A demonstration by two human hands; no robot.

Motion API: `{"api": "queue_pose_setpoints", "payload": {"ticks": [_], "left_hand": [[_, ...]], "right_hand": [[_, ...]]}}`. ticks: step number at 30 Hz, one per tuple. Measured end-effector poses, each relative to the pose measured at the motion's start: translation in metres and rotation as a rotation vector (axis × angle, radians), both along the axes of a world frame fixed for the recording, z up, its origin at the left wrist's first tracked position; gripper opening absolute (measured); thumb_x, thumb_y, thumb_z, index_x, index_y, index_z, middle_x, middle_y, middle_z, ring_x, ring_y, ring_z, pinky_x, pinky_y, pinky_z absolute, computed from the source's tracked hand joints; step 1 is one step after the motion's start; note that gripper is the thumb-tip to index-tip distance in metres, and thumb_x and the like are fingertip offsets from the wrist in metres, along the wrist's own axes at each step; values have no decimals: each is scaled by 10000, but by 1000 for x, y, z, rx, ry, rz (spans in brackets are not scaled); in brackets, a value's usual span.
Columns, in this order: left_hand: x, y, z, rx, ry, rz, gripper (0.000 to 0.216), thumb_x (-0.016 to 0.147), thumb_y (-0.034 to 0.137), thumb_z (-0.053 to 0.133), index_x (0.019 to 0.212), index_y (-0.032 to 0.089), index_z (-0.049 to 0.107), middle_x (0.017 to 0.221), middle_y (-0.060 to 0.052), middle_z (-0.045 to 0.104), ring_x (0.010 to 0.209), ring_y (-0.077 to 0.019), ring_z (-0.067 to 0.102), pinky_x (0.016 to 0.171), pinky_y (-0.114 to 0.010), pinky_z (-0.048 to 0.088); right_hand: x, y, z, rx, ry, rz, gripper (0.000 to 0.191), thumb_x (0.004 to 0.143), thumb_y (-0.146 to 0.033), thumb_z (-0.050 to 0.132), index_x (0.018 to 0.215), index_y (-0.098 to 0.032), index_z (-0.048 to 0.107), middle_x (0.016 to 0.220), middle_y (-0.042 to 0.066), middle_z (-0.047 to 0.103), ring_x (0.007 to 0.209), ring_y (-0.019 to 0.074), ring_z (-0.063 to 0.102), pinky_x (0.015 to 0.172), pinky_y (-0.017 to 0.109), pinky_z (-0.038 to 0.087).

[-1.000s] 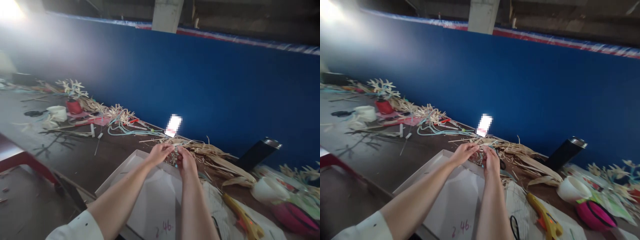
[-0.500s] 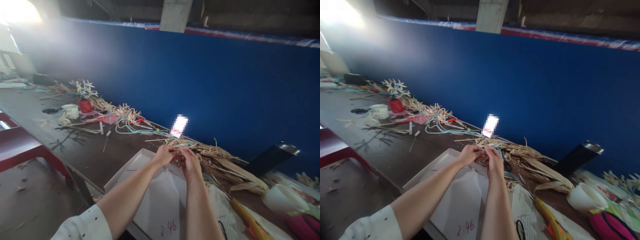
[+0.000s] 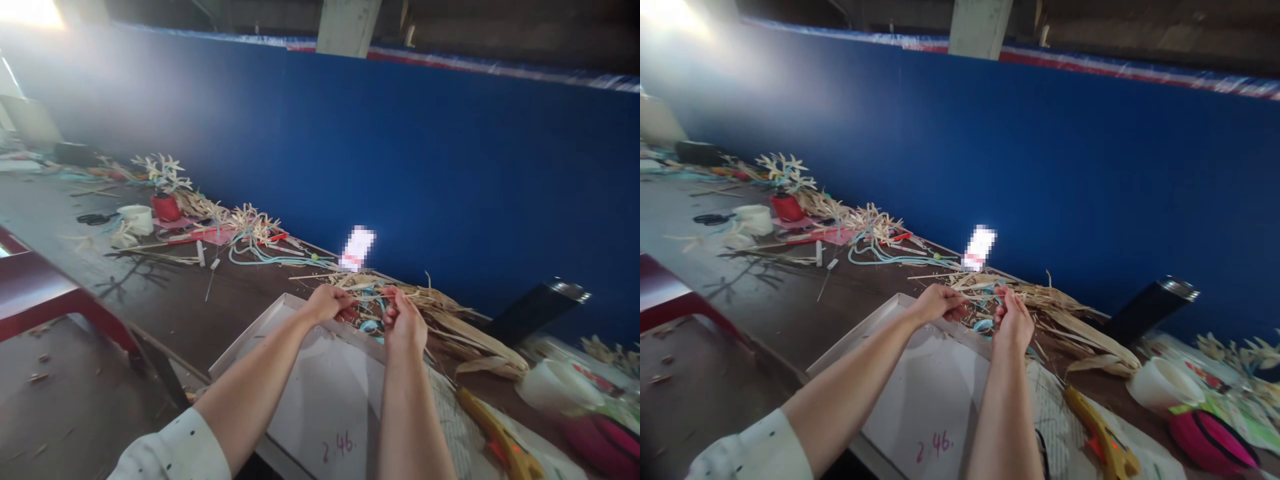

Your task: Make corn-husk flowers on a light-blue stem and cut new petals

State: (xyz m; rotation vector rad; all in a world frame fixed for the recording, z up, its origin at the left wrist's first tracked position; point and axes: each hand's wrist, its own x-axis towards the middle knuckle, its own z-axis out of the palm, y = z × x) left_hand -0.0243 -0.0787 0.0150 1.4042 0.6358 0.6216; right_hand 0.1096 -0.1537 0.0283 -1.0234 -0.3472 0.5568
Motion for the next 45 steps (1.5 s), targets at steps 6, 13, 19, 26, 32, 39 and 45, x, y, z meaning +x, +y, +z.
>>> {"api": "queue_pose_setpoints", "payload": {"ticks": [6,13,19,26,32,39,45], "left_hand": [[-2,2,0,-22,-2,15,291,693,391,681,792,119,706,674,-79,695,530,-112,597,479,-193,420],[-3,4,3,-87,-82,149,299,679,398,692,826,138,712,719,-70,702,529,-102,573,477,-199,412],[-1,0,2,-47,-76,109,300,692,413,664,802,139,716,698,-54,694,511,-97,549,470,-195,402],[0,-2,1,-22,-46,28,311,690,430,657,762,133,711,691,-54,688,518,-98,548,474,-194,413],[1,0,1,-56,-65,70,303,678,411,682,791,131,707,707,-58,690,527,-99,556,475,-198,415],[0,2,3,-168,-194,201,272,657,356,727,777,115,686,755,-69,694,567,-99,575,483,-190,425],[2,3,2,-359,-447,196,376,582,283,801,894,121,667,890,-78,686,662,-90,602,589,-185,487]], "right_hand": [[11,-7,4,87,54,-68,347,645,-352,703,940,-182,639,905,26,659,429,8,363,337,134,277],[15,1,-6,-62,148,26,489,709,-536,636,1053,-193,574,935,59,662,490,56,513,362,156,379],[-10,7,-9,-168,-72,264,452,512,-323,821,919,-182,683,779,-12,657,488,43,479,358,127,342],[-12,9,-9,-92,-88,158,377,490,-319,815,814,-157,709,758,21,677,455,37,403,332,144,238],[-7,7,-8,-35,-68,48,378,534,-350,794,844,-148,717,781,29,656,471,34,401,337,140,251],[-5,7,-6,20,-15,16,390,524,-348,812,852,-166,705,724,0,642,446,20,380,329,126,243],[-15,12,-9,10,-86,17,393,499,-307,826,837,-158,690,736,12,668,454,34,408,355,143,282]]}}
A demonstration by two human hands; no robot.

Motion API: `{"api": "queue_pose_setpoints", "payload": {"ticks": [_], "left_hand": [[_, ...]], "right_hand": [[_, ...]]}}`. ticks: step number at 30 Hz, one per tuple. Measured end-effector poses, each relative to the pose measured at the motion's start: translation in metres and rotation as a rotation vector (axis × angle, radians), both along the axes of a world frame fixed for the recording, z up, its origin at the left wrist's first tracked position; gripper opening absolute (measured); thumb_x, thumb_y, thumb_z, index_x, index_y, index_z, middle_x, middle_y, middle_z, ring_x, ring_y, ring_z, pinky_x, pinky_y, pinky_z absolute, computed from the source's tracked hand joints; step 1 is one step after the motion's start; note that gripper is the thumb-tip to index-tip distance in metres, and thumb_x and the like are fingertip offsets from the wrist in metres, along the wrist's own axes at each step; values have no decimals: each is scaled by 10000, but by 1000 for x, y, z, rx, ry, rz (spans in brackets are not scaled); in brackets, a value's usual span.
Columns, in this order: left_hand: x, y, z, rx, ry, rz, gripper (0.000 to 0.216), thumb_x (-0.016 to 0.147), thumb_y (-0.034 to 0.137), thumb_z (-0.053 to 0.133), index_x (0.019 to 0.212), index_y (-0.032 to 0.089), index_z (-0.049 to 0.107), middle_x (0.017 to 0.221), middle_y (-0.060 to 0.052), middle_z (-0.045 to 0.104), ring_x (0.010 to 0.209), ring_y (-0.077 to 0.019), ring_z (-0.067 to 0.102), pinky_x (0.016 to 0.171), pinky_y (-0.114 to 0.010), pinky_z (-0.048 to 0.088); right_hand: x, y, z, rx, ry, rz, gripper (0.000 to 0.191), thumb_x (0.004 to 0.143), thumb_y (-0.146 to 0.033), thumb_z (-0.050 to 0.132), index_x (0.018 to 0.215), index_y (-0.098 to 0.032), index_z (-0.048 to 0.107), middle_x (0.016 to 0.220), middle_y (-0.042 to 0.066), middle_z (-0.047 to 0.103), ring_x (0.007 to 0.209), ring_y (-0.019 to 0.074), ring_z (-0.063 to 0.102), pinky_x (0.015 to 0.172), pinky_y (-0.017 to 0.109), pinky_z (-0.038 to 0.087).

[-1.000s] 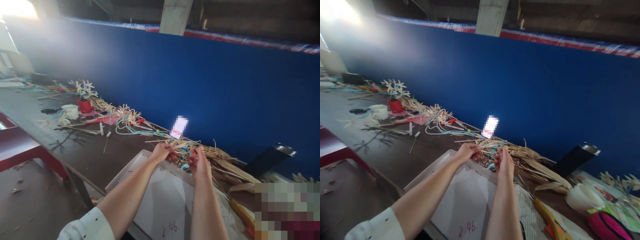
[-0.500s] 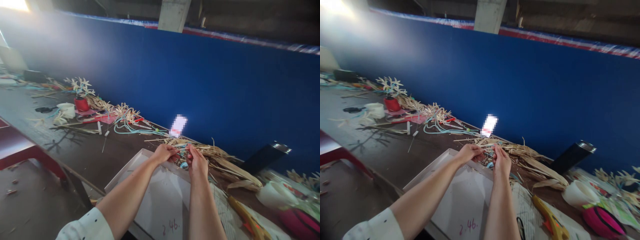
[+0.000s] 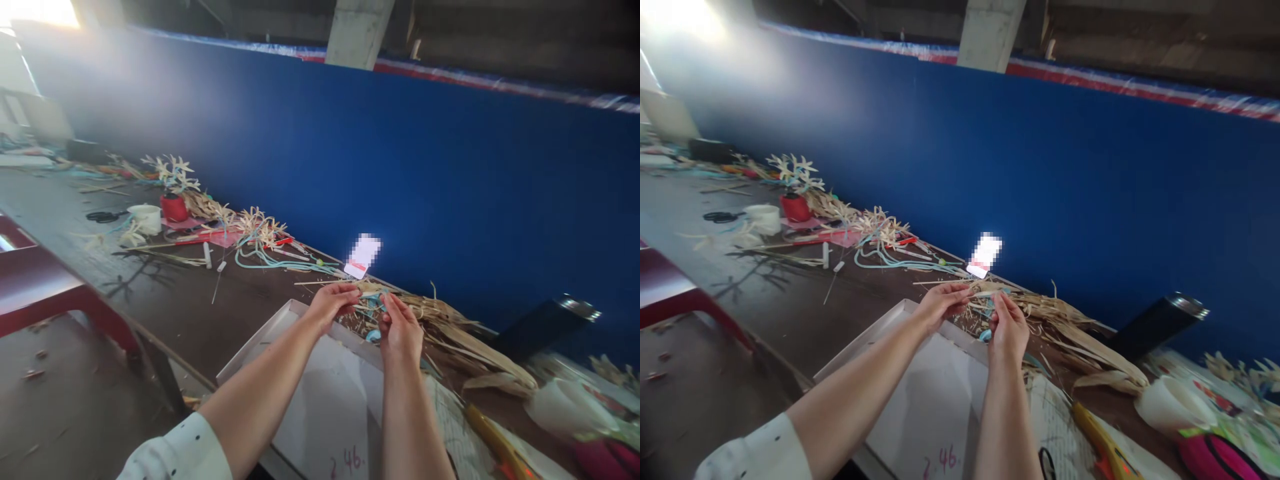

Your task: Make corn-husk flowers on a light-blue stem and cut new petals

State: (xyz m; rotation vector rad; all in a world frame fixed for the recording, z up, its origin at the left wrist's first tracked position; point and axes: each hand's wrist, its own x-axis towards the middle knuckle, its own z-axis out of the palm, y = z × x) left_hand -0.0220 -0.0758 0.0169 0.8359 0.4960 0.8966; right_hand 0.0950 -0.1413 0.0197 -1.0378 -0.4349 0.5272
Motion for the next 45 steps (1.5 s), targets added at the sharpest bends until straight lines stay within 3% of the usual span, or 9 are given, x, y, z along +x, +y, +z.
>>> {"api": "queue_pose_setpoints", "payload": {"ticks": [8,13,18,21,24,31,35,40,45], "left_hand": [[4,-4,-4,-102,-123,76,370,550,269,818,848,109,669,679,-13,630,542,-43,535,500,-139,425],[1,3,-5,-110,-112,167,269,632,262,758,837,112,668,816,-50,677,546,-36,544,460,-127,413],[0,6,-3,-130,-8,237,184,689,238,705,818,122,642,819,-63,689,517,-39,544,431,-130,409],[2,4,-3,-90,80,207,142,706,220,683,792,116,642,767,-59,681,484,-32,520,409,-126,389],[3,2,-3,-49,116,172,150,694,241,693,758,116,640,748,-54,676,473,-33,511,397,-131,379],[0,-1,-1,-37,123,95,204,674,290,714,778,124,658,778,-64,681,497,-42,519,426,-147,395],[1,0,-3,-16,136,86,219,689,314,697,782,119,667,767,-62,672,496,-37,494,426,-140,378],[2,0,-4,22,126,89,226,679,330,696,759,120,674,743,-53,660,482,-33,451,401,-135,317],[0,-2,0,15,192,108,207,673,313,694,766,129,681,718,-45,662,485,-45,450,428,-154,325]], "right_hand": [[-28,7,-7,-187,-247,87,362,576,-398,775,834,-165,675,572,-27,587,456,84,465,423,203,362],[-21,2,-5,-381,-625,183,396,716,-430,634,1037,-198,637,903,56,682,690,187,612,612,297,480],[32,-24,7,-932,-780,-282,368,758,-337,512,1105,-278,619,1097,106,637,1006,344,572,825,492,412],[57,-33,3,-1327,-767,-150,410,689,-351,581,1093,-302,629,1163,117,611,1066,379,546,811,499,421],[66,-29,-9,-1432,-803,-59,454,651,-353,616,1102,-311,627,1209,115,587,1111,378,524,826,498,422],[62,-21,-9,-1453,-875,-39,456,640,-376,613,1085,-278,632,1159,111,617,1067,346,560,840,467,423],[61,-26,0,-1263,-909,-93,416,620,-417,633,1000,-249,660,1020,106,668,974,324,600,751,396,451],[48,-22,-2,-666,-266,158,374,575,-327,709,918,-197,638,716,42,660,593,181,616,362,200,294],[33,-15,-4,-362,207,368,221,550,-157,746,718,-178,605,662,26,646,523,115,571,304,133,267]]}}
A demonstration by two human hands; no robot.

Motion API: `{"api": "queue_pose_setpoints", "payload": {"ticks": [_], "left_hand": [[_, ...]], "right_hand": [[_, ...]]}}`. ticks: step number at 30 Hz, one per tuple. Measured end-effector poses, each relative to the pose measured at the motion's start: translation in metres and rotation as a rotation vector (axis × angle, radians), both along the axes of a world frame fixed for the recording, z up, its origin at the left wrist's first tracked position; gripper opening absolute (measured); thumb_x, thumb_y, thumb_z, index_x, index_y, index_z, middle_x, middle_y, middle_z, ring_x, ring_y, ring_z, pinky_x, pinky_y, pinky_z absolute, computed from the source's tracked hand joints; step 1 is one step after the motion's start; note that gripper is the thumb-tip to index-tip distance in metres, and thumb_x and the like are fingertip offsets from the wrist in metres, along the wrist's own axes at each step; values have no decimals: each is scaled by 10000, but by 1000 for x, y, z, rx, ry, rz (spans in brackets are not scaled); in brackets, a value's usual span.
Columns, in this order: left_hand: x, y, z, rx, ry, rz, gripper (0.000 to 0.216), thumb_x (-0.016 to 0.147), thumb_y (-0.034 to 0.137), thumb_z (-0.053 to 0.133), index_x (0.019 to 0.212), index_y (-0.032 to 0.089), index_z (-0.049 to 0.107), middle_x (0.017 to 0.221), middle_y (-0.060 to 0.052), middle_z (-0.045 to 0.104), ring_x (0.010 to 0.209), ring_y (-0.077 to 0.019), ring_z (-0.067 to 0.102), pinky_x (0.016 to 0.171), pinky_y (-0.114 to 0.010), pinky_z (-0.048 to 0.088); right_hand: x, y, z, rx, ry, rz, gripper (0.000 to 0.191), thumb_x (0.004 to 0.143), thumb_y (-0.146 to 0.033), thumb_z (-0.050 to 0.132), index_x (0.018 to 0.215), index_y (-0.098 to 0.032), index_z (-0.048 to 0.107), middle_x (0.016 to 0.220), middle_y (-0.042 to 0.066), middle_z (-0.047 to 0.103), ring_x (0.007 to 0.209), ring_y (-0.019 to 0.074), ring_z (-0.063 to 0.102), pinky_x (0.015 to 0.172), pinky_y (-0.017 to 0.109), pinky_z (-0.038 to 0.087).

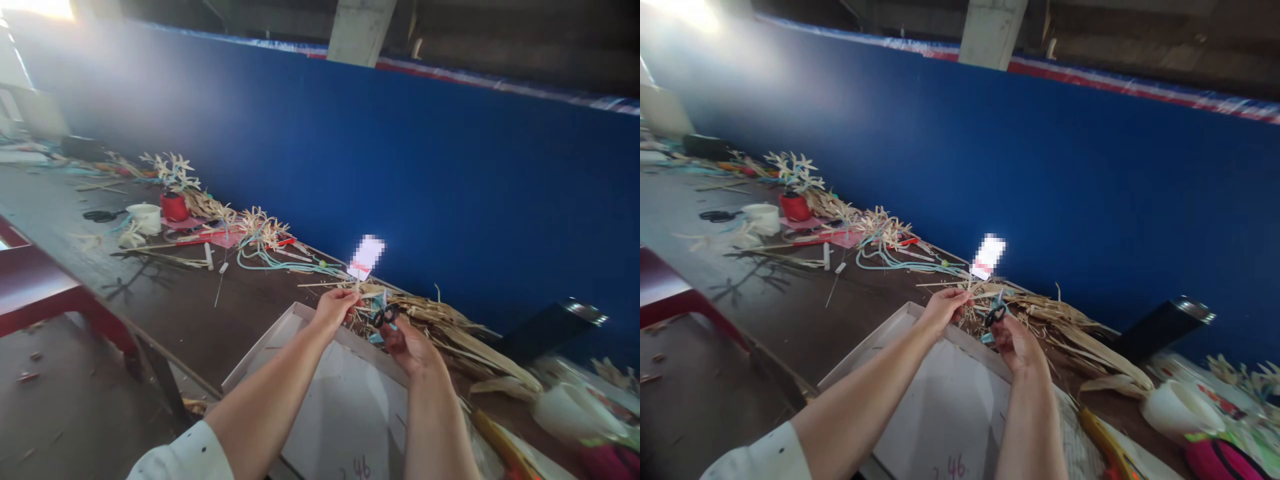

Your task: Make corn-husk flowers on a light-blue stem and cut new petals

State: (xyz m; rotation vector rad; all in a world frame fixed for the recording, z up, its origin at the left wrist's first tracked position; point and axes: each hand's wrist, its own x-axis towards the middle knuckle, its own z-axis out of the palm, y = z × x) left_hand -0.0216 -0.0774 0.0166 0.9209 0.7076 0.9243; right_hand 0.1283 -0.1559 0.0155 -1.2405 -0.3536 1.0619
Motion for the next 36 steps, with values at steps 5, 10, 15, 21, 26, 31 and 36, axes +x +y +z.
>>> {"api": "queue_pose_setpoints", "payload": {"ticks": [5,10,15,21,26,31,36], "left_hand": [[1,2,-1,43,41,27,184,679,307,669,755,139,675,676,-28,656,458,-54,421,432,-178,299],[3,4,-3,138,94,57,184,677,312,645,721,135,666,602,-5,616,411,-48,344,424,-196,238],[3,3,-3,230,149,82,222,685,358,630,696,140,668,578,0,600,434,-63,366,454,-203,249],[2,6,-7,364,237,156,212,696,346,615,682,142,675,606,-7,611,552,-99,475,537,-207,311],[0,11,-10,417,254,170,210,710,332,592,701,143,682,603,-2,597,566,-105,478,543,-208,313],[-4,11,-7,425,280,190,232,728,343,573,713,138,680,584,5,578,553,-101,473,537,-205,315],[-5,11,-6,435,308,220,233,732,344,564,702,145,680,567,16,560,546,-97,465,538,-203,314]], "right_hand": [[-11,0,9,180,250,105,266,583,-102,751,788,-208,620,804,6,672,668,114,613,388,121,417],[-20,0,13,303,239,125,337,563,-146,793,848,-228,633,800,-29,662,648,78,591,437,104,446],[-22,2,8,208,188,166,332,613,-229,777,916,-233,641,800,-11,662,563,69,561,387,117,399],[-25,1,6,195,12,207,354,669,-338,734,989,-226,631,808,8,666,469,47,485,328,113,263],[-28,-2,9,182,-154,250,498,589,-412,789,1025,-233,628,632,-36,595,529,88,516,379,143,298],[-29,-5,10,153,-253,337,505,618,-450,766,1056,-235,634,661,-27,584,531,81,479,426,160,320],[-28,-5,10,96,-409,297,475,629,-462,750,1038,-235,662,679,-12,587,566,104,477,436,180,298]]}}
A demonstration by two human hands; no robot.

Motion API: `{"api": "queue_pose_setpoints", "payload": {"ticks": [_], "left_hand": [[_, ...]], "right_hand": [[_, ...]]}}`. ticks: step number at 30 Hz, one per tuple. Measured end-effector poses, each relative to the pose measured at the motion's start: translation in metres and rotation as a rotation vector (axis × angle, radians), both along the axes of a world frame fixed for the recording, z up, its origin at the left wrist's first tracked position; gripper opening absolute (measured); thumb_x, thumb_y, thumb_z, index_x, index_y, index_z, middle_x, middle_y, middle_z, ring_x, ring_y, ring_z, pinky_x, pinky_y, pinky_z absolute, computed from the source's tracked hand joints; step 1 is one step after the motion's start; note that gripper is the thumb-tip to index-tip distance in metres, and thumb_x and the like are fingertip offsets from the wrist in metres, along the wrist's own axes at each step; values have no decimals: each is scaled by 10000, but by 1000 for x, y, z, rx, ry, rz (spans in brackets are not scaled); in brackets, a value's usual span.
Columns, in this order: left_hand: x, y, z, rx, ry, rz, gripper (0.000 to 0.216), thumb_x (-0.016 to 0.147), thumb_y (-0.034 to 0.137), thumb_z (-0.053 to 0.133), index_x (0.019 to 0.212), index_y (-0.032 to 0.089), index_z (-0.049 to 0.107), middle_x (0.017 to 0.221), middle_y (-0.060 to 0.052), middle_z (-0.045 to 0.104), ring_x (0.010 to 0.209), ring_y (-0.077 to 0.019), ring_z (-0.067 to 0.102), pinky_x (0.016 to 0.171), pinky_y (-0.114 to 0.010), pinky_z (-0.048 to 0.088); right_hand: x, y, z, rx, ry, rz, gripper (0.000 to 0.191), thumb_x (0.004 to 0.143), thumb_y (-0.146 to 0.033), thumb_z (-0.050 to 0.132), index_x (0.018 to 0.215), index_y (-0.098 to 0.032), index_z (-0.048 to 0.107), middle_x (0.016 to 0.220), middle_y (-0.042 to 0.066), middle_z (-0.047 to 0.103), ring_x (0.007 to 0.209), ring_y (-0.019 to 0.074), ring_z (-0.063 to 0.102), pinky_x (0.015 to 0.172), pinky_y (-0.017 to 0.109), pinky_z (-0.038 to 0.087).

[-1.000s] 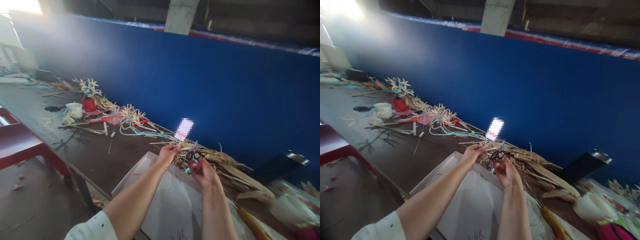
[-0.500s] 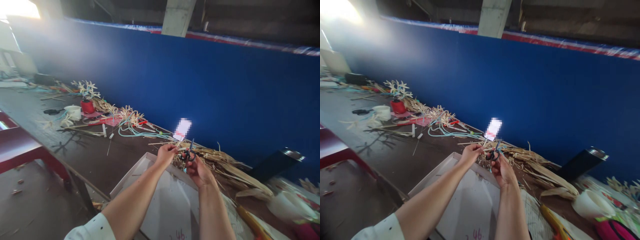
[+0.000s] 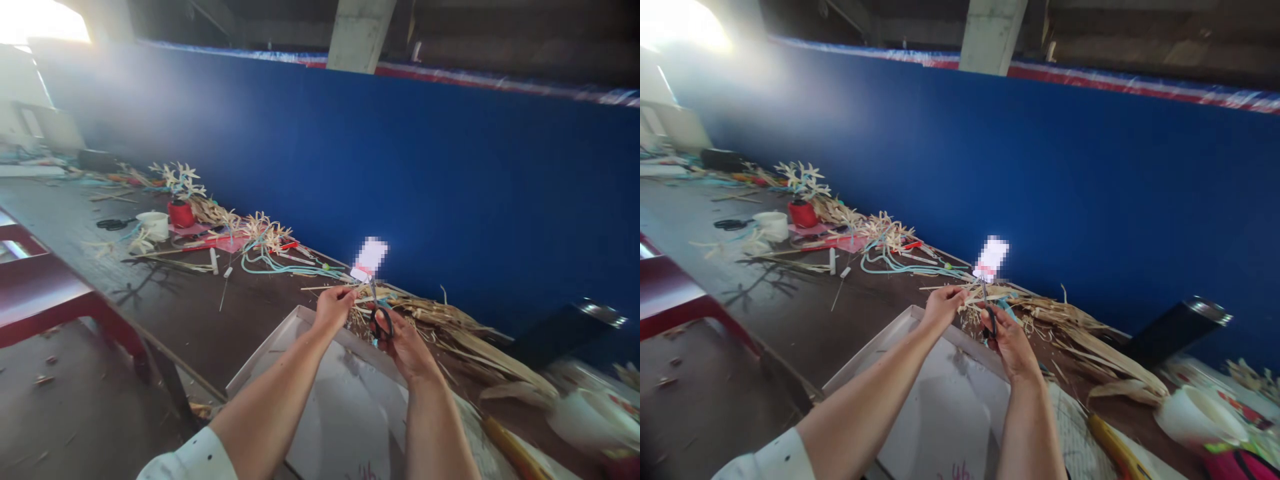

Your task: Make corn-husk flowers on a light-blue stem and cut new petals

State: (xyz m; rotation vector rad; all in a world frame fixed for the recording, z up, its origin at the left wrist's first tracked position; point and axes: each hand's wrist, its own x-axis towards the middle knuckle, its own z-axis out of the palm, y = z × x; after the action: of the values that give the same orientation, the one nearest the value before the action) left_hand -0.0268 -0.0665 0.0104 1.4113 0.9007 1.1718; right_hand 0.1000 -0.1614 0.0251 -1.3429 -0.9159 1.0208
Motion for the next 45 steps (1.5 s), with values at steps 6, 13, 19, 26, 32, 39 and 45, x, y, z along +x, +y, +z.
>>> {"api": "queue_pose_setpoints", "payload": {"ticks": [6,13,19,26,32,39,45], "left_hand": [[0,0,0,30,41,2,249,742,361,565,745,152,701,603,6,597,575,-112,494,547,-207,325],[-1,-1,-1,166,123,6,273,780,368,524,725,167,701,644,-7,616,613,-125,514,548,-206,303],[-3,0,-1,195,181,11,278,787,376,516,745,181,710,639,-12,623,606,-132,518,550,-209,307],[-7,5,1,194,262,8,288,788,399,527,817,191,725,738,-23,679,660,-144,563,591,-214,342],[-13,12,5,186,366,53,291,796,398,521,852,200,726,770,-22,688,695,-144,577,605,-213,353],[-19,18,6,175,370,95,280,788,391,534,817,185,722,746,-28,681,681,-141,574,600,-215,350],[-20,19,6,181,371,88,280,790,394,538,828,189,726,731,-26,677,674,-140,568,604,-217,353]], "right_hand": [[0,1,1,-30,-91,-54,483,579,-464,768,992,-225,696,628,-19,576,556,110,474,434,195,259],[1,1,1,-34,-116,-128,487,580,-465,768,1000,-227,706,595,-29,546,533,93,455,431,192,245],[5,1,-1,-22,-104,-133,512,566,-476,775,1013,-238,700,575,-42,527,523,89,437,429,190,243],[9,1,-4,-19,-173,-117,521,589,-475,765,1031,-207,698,601,-19,541,534,91,431,430,193,249],[7,-3,4,-68,-151,-103,539,544,-473,780,1016,-224,705,697,0,597,558,103,455,451,205,298],[4,-4,6,-83,-187,-90,536,553,-489,773,1009,-214,710,675,0,579,549,96,458,457,202,311],[4,-3,4,-93,-205,-86,548,561,-515,754,1022,-222,703,684,-7,587,561,98,460,463,203,316]]}}
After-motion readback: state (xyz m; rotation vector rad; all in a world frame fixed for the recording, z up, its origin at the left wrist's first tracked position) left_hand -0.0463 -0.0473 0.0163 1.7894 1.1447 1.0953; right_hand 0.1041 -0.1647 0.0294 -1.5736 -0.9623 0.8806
